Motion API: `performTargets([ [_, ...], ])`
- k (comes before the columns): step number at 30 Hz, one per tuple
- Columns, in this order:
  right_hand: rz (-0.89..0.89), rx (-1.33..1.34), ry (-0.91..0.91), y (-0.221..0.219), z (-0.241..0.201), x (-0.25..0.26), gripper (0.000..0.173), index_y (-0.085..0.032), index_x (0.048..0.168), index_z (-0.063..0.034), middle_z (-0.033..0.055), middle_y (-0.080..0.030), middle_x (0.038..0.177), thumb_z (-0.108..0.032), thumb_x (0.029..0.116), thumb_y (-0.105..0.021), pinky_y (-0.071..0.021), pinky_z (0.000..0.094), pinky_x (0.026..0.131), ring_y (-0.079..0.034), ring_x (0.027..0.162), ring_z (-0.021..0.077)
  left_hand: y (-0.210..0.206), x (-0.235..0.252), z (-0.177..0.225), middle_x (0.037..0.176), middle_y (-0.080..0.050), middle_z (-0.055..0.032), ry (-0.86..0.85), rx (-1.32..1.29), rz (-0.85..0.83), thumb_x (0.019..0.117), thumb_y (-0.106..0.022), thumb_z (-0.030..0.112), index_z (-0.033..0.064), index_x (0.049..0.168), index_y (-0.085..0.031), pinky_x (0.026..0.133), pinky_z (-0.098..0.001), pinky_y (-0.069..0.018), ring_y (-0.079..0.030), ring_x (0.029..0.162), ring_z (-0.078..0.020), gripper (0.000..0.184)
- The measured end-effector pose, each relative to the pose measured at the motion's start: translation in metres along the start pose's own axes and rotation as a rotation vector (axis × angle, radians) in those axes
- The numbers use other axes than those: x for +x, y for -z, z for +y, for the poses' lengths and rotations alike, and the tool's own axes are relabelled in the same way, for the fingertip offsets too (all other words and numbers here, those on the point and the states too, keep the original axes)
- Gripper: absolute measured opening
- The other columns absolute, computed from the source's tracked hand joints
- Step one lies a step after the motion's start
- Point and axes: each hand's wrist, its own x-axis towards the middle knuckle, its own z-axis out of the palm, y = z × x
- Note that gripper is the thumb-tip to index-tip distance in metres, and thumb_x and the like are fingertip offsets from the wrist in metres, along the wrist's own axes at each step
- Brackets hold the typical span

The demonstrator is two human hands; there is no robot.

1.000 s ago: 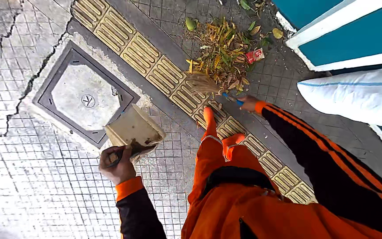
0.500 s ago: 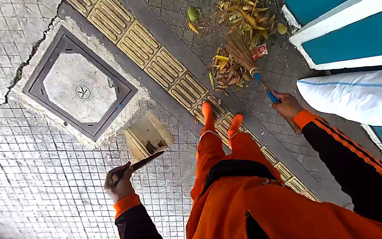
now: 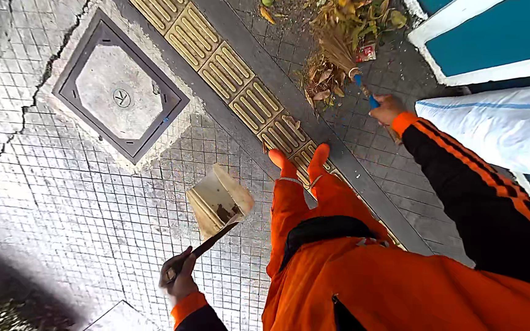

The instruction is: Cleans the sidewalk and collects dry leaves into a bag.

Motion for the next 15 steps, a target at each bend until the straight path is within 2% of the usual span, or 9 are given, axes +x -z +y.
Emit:
performTargets([
  [2, 0.027, -0.057, 0.031, 0.014, 0.007, -0.044, 0.071, -0.037, 0.161, -0.0115, 0.0319, -0.062, 0.127, -0.007, 0.0959, -0.066, -0.0559, 0.0602, 0.077, -0.067, 0.087, 0.0434, 0.011, -0.022, -0.011, 0.097, -0.075, -0.0078, 0.047, 0.02, 0.024, 0.0754, -0.068, -0.005, -0.0016, 0.104, -0.059, 0.075, -0.032, -0.0623, -0.073, 0.09, -0.015, 0.03],
  [3, 0.003, -0.088, 0.057, 0.017, 0.017, -0.061, 0.071, -0.036, 0.161, -0.0119, 0.0321, -0.062, 0.125, -0.008, 0.0966, -0.067, -0.0559, 0.0601, 0.075, -0.067, 0.083, 0.0427, 0.012, -0.032, -0.014, 0.096, -0.074, -0.0078, 0.072, 0.044, 0.042, 0.0755, -0.068, -0.005, -0.0026, 0.104, -0.06, 0.075, -0.0311, -0.0618, -0.072, 0.089, -0.0138, 0.03],
  [6, -0.164, -0.161, 0.133, -0.003, 0.052, -0.104, 0.07, -0.041, 0.16, -0.0176, 0.0282, -0.068, 0.102, -0.01, 0.0959, -0.069, -0.0567, 0.0529, 0.058, -0.064, 0.062, 0.0343, 0.015, -0.053, -0.029, 0.096, -0.072, -0.01, 0.171, 0.112, 0.069, 0.0773, -0.068, -0.006, -0.0047, 0.106, -0.06, 0.073, -0.0304, -0.0609, -0.07, 0.084, -0.0134, 0.03],
  [8, -0.374, -0.231, 0.127, -0.038, 0.06, -0.119, 0.069, -0.042, 0.16, -0.0194, 0.0241, -0.068, 0.098, -0.012, 0.0972, -0.07, -0.056, 0.0464, 0.059, -0.061, 0.059, 0.0279, 0.014, -0.06, -0.037, 0.099, -0.07, -0.0128, 0.236, 0.157, 0.061, 0.0803, -0.068, -0.006, -0.0066, 0.11, -0.06, 0.073, -0.0322, -0.0593, -0.068, 0.086, -0.0149, 0.031],
  [10, -0.529, -0.334, 0.127, -0.077, 0.064, -0.104, 0.066, -0.045, 0.157, -0.0199, 0.0209, -0.067, 0.101, -0.013, 0.0966, -0.071, -0.0534, 0.0411, 0.06, -0.059, 0.062, 0.0238, 0.016, -0.061, -0.055, 0.099, -0.07, -0.0139, 0.258, 0.168, 0.053, 0.0797, -0.069, -0.005, -0.0067, 0.11, -0.06, 0.072, -0.0343, -0.0588, -0.067, 0.086, -0.0167, 0.032],
  [11, -0.548, -0.377, 0.128, -0.093, 0.07, -0.087, 0.065, -0.049, 0.155, -0.0199, 0.0202, -0.068, 0.103, -0.011, 0.0949, -0.072, -0.0529, 0.0401, 0.06, -0.059, 0.063, 0.0236, 0.018, -0.063, -0.065, 0.098, -0.07, -0.0134, 0.258, 0.161, 0.05, 0.0789, -0.069, -0.005, -0.0062, 0.109, -0.061, 0.071, -0.0344, -0.0591, -0.068, 0.085, -0.0166, 0.032],
  [13, -0.467, -0.445, 0.115, -0.099, 0.082, -0.043, 0.066, -0.053, 0.152, -0.019, 0.0206, -0.069, 0.106, -0.007, 0.0904, -0.073, -0.0562, 0.0442, 0.063, -0.064, 0.07, 0.0276, 0.025, -0.072, -0.079, 0.098, -0.071, -0.0125, 0.265, 0.136, 0.063, 0.0783, -0.07, -0.004, -0.0054, 0.108, -0.061, 0.071, -0.0331, -0.0593, -0.069, 0.085, -0.0158, 0.031],
  [15, -0.283, -0.409, 0.085, -0.075, 0.094, 0.004, 0.064, -0.056, 0.15, -0.0172, 0.0256, -0.068, 0.112, -0.005, 0.0899, -0.073, -0.0576, 0.0539, 0.069, -0.067, 0.079, 0.0363, 0.037, -0.086, -0.087, 0.1, -0.071, -0.0126, 0.278, 0.104, 0.093, 0.0801, -0.07, -0.004, -0.0053, 0.109, -0.06, 0.073, -0.0325, -0.0591, -0.068, 0.089, -0.016, 0.031],
])
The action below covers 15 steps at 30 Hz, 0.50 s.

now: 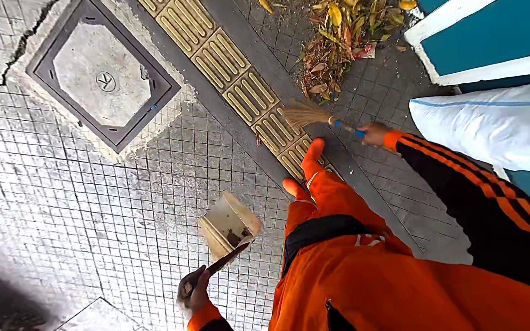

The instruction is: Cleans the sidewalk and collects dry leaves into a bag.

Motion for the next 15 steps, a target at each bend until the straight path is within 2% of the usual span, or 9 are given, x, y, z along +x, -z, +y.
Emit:
performTargets([
  [2, 0.169, 0.098, -0.079, 0.044, 0.007, -0.006, 0.065, -0.051, 0.153, -0.0146, 0.0315, -0.064, 0.121, -0.003, 0.0912, -0.07, -0.0546, 0.0605, 0.074, -0.066, 0.088, 0.0437, 0.013, -0.011, -0.018, 0.101, -0.072, -0.0128, 0.012, -0.054, 0.028, 0.0797, -0.069, -0.005, -0.0045, 0.108, -0.06, 0.073, -0.0332, -0.0597, -0.069, 0.09, -0.017, 0.03],
  [4, 0.3, 0.192, -0.139, 0.075, -0.009, -0.041, 0.068, -0.045, 0.156, -0.0136, 0.0332, -0.059, 0.131, -0.003, 0.0931, -0.067, -0.0522, 0.0637, 0.08, -0.064, 0.097, 0.0476, 0.023, -0.019, -0.034, 0.101, -0.072, -0.012, 0.022, -0.108, 0.059, 0.0791, -0.068, -0.006, -0.0036, 0.106, -0.06, 0.073, -0.033, -0.0599, -0.069, 0.09, -0.0168, 0.029],
  [7, 0.379, 0.211, -0.139, 0.081, -0.036, -0.102, 0.071, -0.041, 0.159, -0.0148, 0.034, -0.058, 0.133, -0.004, 0.0945, -0.067, -0.0534, 0.0639, 0.081, -0.065, 0.095, 0.0478, 0.029, -0.021, -0.059, 0.102, -0.072, -0.0131, 0.041, -0.172, 0.08, 0.0794, -0.068, -0.008, -0.003, 0.106, -0.06, 0.073, -0.0338, -0.0607, -0.07, 0.091, -0.0187, 0.028],
  [8, 0.37, 0.21, -0.123, 0.07, -0.043, -0.122, 0.072, -0.039, 0.16, -0.0156, 0.0328, -0.06, 0.129, -0.004, 0.0948, -0.067, -0.0556, 0.0597, 0.076, -0.066, 0.087, 0.0433, 0.03, -0.02, -0.068, 0.102, -0.072, -0.0137, 0.048, -0.186, 0.081, 0.0793, -0.068, -0.008, -0.0032, 0.105, -0.061, 0.073, -0.0343, -0.0602, -0.07, 0.09, -0.0195, 0.028],
  [10, 0.289, 0.239, -0.076, 0.031, -0.056, -0.155, 0.075, -0.033, 0.163, -0.0189, 0.0283, -0.063, 0.113, -0.002, 0.0964, -0.065, -0.0552, 0.0479, 0.062, -0.061, 0.066, 0.0303, 0.031, -0.019, -0.082, 0.101, -0.072, -0.0134, 0.059, -0.193, 0.079, 0.079, -0.068, -0.008, -0.0033, 0.105, -0.061, 0.072, -0.0339, -0.06, -0.069, 0.088, -0.0187, 0.028],
  [13, 0.076, 0.269, 0.023, -0.054, -0.072, -0.173, 0.075, -0.035, 0.163, -0.0208, 0.0243, -0.065, 0.098, -0.003, 0.097, -0.067, -0.0525, 0.04, 0.05, -0.056, 0.053, 0.0241, 0.034, -0.018, -0.099, 0.101, -0.072, -0.0149, 0.074, -0.187, 0.061, 0.0792, -0.068, -0.009, -0.0053, 0.106, -0.061, 0.072, -0.034, -0.0598, -0.069, 0.087, -0.0193, 0.028],
  [15, -0.075, 0.224, 0.088, -0.121, -0.085, -0.158, 0.074, -0.039, 0.161, -0.0221, 0.0213, -0.067, 0.087, -0.005, 0.0957, -0.068, -0.0521, 0.037, 0.049, -0.057, 0.051, 0.0223, 0.04, -0.016, -0.116, 0.098, -0.072, -0.0143, 0.072, -0.177, 0.045, 0.0779, -0.069, -0.01, -0.005, 0.105, -0.061, 0.071, -0.0325, -0.0606, -0.07, 0.085, -0.0182, 0.029],
])
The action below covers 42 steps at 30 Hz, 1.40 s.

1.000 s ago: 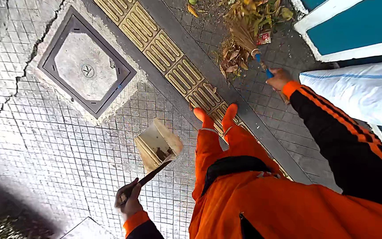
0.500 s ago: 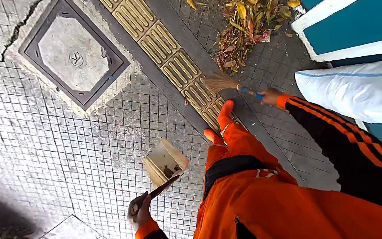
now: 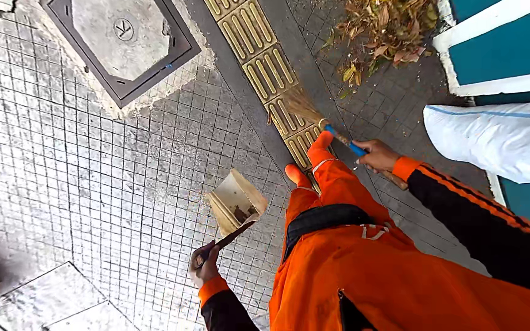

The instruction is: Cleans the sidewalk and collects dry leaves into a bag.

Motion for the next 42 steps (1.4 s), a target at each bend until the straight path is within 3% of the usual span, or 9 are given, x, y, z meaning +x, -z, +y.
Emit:
performTargets([
  [4, -0.211, -0.127, -0.016, -0.071, -0.021, 0.086, 0.071, -0.046, 0.157, -0.026, 0.0163, -0.067, 0.092, -0.007, 0.0937, -0.071, -0.0489, 0.0339, 0.051, -0.054, 0.054, 0.0185, 0.027, -0.005, -0.025, 0.1, -0.072, -0.0143, -0.002, 0.01, -0.024, 0.0764, -0.069, -0.009, -0.0054, 0.106, -0.06, 0.073, -0.0328, -0.0605, -0.07, 0.088, -0.018, 0.031],
  [7, 0.035, 0.033, -0.058, -0.056, -0.025, 0.132, 0.063, -0.049, 0.154, -0.0175, 0.0184, -0.068, 0.1, -0.007, 0.0952, -0.067, -0.0515, 0.0384, 0.058, -0.057, 0.063, 0.0212, 0.057, -0.016, -0.039, 0.1, -0.073, -0.0144, 0.0, -0.019, 0.008, 0.0763, -0.068, -0.007, -0.0037, 0.105, -0.058, 0.074, -0.0346, -0.0614, -0.071, 0.09, -0.0201, 0.03],
  [12, 0.367, 0.087, -0.105, -0.033, -0.028, 0.062, 0.077, -0.032, 0.163, -0.0175, 0.0291, -0.062, 0.121, -0.005, 0.0937, -0.063, -0.057, 0.0529, 0.067, -0.066, 0.078, 0.0363, 0.098, -0.024, -0.066, 0.103, -0.072, -0.0149, 0.029, -0.025, 0.062, 0.0775, -0.068, -0.006, -0.002, 0.104, -0.058, 0.075, -0.0369, -0.0607, -0.07, 0.095, -0.0221, 0.029],
  [18, 0.009, -0.255, -0.161, 0.02, 0.046, -0.003, 0.07, -0.046, 0.158, -0.0244, 0.0191, -0.067, 0.088, -0.004, 0.0954, -0.07, -0.0488, 0.0353, 0.049, -0.054, 0.052, 0.0206, 0.087, 0.001, -0.067, 0.099, -0.071, -0.0147, 0.038, 0.099, -0.009, 0.0782, -0.07, -0.008, -0.0054, 0.107, -0.062, 0.071, -0.035, -0.0582, -0.067, 0.086, -0.0186, 0.03],
  [22, 0.264, -0.273, -0.273, 0.095, 0.093, 0.069, 0.061, -0.053, 0.15, -0.0108, 0.0259, -0.067, 0.103, 0.001, 0.091, -0.066, -0.0544, 0.0503, 0.065, -0.063, 0.072, 0.0334, 0.072, 0.019, -0.047, 0.098, -0.071, -0.0141, 0.004, 0.184, -0.071, 0.0768, -0.071, -0.007, -0.0062, 0.107, -0.062, 0.071, -0.0331, -0.0578, -0.067, 0.084, -0.0161, 0.032],
  [27, 0.496, -0.187, -0.245, 0.138, 0.024, 0.025, 0.061, -0.047, 0.152, -0.0014, 0.0358, -0.056, 0.137, 0.002, 0.0929, -0.063, -0.0479, 0.0691, 0.095, -0.059, 0.12, 0.0526, 0.056, 0.019, -0.002, 0.101, -0.071, -0.0138, -0.036, 0.198, -0.1, 0.078, -0.071, -0.005, -0.0063, 0.108, -0.062, 0.072, -0.0328, -0.0593, -0.068, 0.087, -0.0162, 0.031],
  [30, 0.416, -0.196, -0.103, 0.135, 0.022, 0.001, 0.069, -0.046, 0.155, -0.0087, 0.0353, -0.061, 0.127, 0.002, 0.0907, -0.067, -0.0516, 0.0697, 0.081, -0.064, 0.103, 0.0536, 0.03, 0.03, 0.028, 0.104, -0.07, -0.015, -0.031, 0.188, -0.115, 0.0786, -0.07, -0.006, -0.0055, 0.11, -0.061, 0.071, -0.0361, -0.0588, -0.067, 0.09, -0.0194, 0.033],
  [35, 0.128, -0.114, -0.115, 0.139, 0.026, 0.085, 0.071, -0.05, 0.155, -0.0253, 0.0204, -0.07, 0.1, -0.005, 0.0904, -0.072, -0.0546, 0.0416, 0.058, -0.062, 0.063, 0.0257, -0.035, 0.047, 0.092, 0.106, -0.069, -0.0159, -0.048, 0.203, -0.158, 0.0809, -0.07, -0.009, -0.0051, 0.114, -0.061, 0.071, -0.0365, -0.0576, -0.065, 0.09, -0.0202, 0.034],
  [42, 0.38, 0.198, -0.163, 0.19, -0.033, 0.083, 0.073, -0.039, 0.161, -0.0168, 0.0287, -0.065, 0.117, -0.006, 0.0939, -0.066, -0.0576, 0.0536, 0.068, -0.068, 0.079, 0.0372, -0.087, 0.058, 0.159, 0.111, -0.069, -0.0182, -0.109, 0.119, -0.169, 0.0789, -0.068, -0.01, -0.0058, 0.115, -0.06, 0.074, -0.04, -0.0596, -0.067, 0.095, -0.0241, 0.037],
])
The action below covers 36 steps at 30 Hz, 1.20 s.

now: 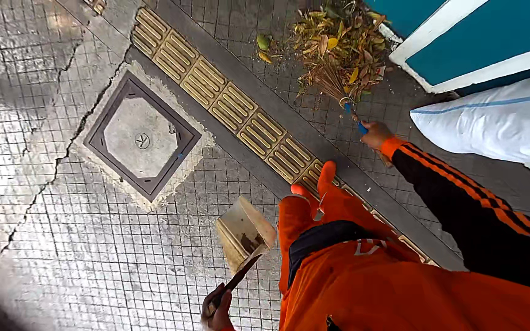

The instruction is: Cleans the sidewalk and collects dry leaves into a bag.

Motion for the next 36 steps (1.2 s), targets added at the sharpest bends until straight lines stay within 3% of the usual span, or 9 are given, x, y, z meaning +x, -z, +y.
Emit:
performTargets([
  [6, -0.23, 0.019, 0.232, -0.045, -0.1, -0.001, 0.073, -0.042, 0.159, -0.0206, 0.0245, -0.067, 0.116, -0.013, 0.0931, -0.071, -0.0579, 0.0507, 0.067, -0.067, 0.073, 0.0322, -0.05, 0.072, 0.083, 0.111, -0.068, -0.0189, 0.025, 0.039, -0.065, 0.0821, -0.067, -0.015, -0.006, 0.116, -0.06, 0.073, -0.0385, -0.0596, -0.067, 0.092, -0.0237, 0.036],
  [12, -0.398, 0.156, 0.145, -0.142, -0.22, 0.145, 0.067, -0.048, 0.155, -0.0205, 0.0156, -0.069, 0.092, -0.015, 0.0929, -0.072, -0.0533, 0.0363, 0.056, -0.06, 0.061, 0.0197, -0.1, 0.204, 0.161, 0.111, -0.069, -0.0212, 0.046, 0.157, -0.179, 0.0801, -0.07, -0.015, -0.0061, 0.117, -0.061, 0.074, -0.0446, -0.0597, -0.067, 0.094, -0.0286, 0.039],
  [15, -0.274, 0.447, -0.08, -0.092, -0.243, 0.18, 0.053, -0.053, 0.149, -0.0121, 0.014, -0.065, 0.092, -0.012, 0.0974, -0.067, -0.0513, 0.0346, 0.057, -0.057, 0.063, 0.0175, -0.123, 0.263, 0.199, 0.11, -0.07, -0.0206, 0.003, 0.16, -0.203, 0.0797, -0.072, -0.013, -0.0069, 0.116, -0.062, 0.075, -0.0398, -0.0606, -0.069, 0.092, -0.025, 0.038],
  [17, -0.25, 0.529, -0.189, -0.081, -0.252, 0.117, 0.055, -0.05, 0.151, -0.0151, 0.0136, -0.063, 0.089, -0.013, 0.0989, -0.065, -0.0499, 0.0345, 0.054, -0.055, 0.06, 0.0178, -0.1, 0.27, 0.237, 0.107, -0.07, -0.0184, -0.03, 0.17, -0.202, 0.0775, -0.071, -0.012, -0.0075, 0.114, -0.062, 0.075, -0.0351, -0.0598, -0.068, 0.09, -0.0203, 0.037],
  [22, -0.202, 0.392, -0.053, -0.072, -0.385, 0.029, 0.072, -0.035, 0.161, -0.0115, 0.022, -0.066, 0.102, -0.009, 0.0969, -0.066, -0.0545, 0.0395, 0.062, -0.06, 0.064, 0.0232, -0.119, 0.328, 0.319, 0.11, -0.07, -0.017, -0.082, 0.143, -0.177, 0.077, -0.071, -0.01, -0.0076, 0.114, -0.061, 0.078, -0.0335, -0.0593, -0.067, 0.094, -0.0179, 0.038],
  [26, -0.347, 0.396, 0.007, -0.107, -0.451, 0.158, 0.071, -0.045, 0.158, -0.0215, 0.0171, -0.068, 0.097, -0.012, 0.0931, -0.071, -0.0513, 0.0362, 0.054, -0.057, 0.06, 0.0197, -0.137, 0.375, 0.359, 0.107, -0.072, -0.0158, -0.204, 0.224, -0.2, 0.0715, -0.074, -0.008, -0.0083, 0.111, -0.063, 0.083, -0.0334, -0.0583, -0.069, 0.096, -0.0164, 0.041],
  [30, -0.267, 0.593, -0.184, -0.075, -0.451, 0.224, 0.047, -0.053, 0.146, -0.0106, 0.0101, -0.061, 0.089, -0.012, 0.1007, -0.063, -0.0479, 0.0305, 0.055, -0.053, 0.061, 0.0145, -0.134, 0.388, 0.396, 0.109, -0.072, -0.0151, -0.285, 0.237, -0.234, 0.067, -0.073, -0.008, -0.0101, 0.109, -0.063, 0.092, -0.0324, -0.0566, -0.069, 0.102, -0.0159, 0.043],
  [33, -0.151, 0.7, -0.279, -0.052, -0.436, 0.178, 0.053, -0.049, 0.151, -0.0116, 0.0104, -0.061, 0.09, -0.012, 0.1005, -0.065, -0.046, 0.029, 0.052, -0.052, 0.06, 0.0137, -0.131, 0.395, 0.407, 0.109, -0.073, -0.0152, -0.331, 0.225, -0.24, 0.0648, -0.073, -0.005, -0.0096, 0.104, -0.063, 0.095, -0.0328, -0.0568, -0.07, 0.105, -0.0168, 0.041],
  [36, -0.113, 0.607, -0.217, -0.06, -0.474, 0.101, 0.061, -0.043, 0.155, -0.0095, 0.0177, -0.065, 0.098, -0.008, 0.0985, -0.065, -0.0532, 0.0363, 0.06, -0.059, 0.066, 0.0205, -0.14, 0.395, 0.422, 0.107, -0.073, -0.0144, -0.334, 0.23, -0.235, 0.0654, -0.073, -0.006, -0.01, 0.104, -0.062, 0.093, -0.0309, -0.0569, -0.069, 0.102, -0.0148, 0.04],
])
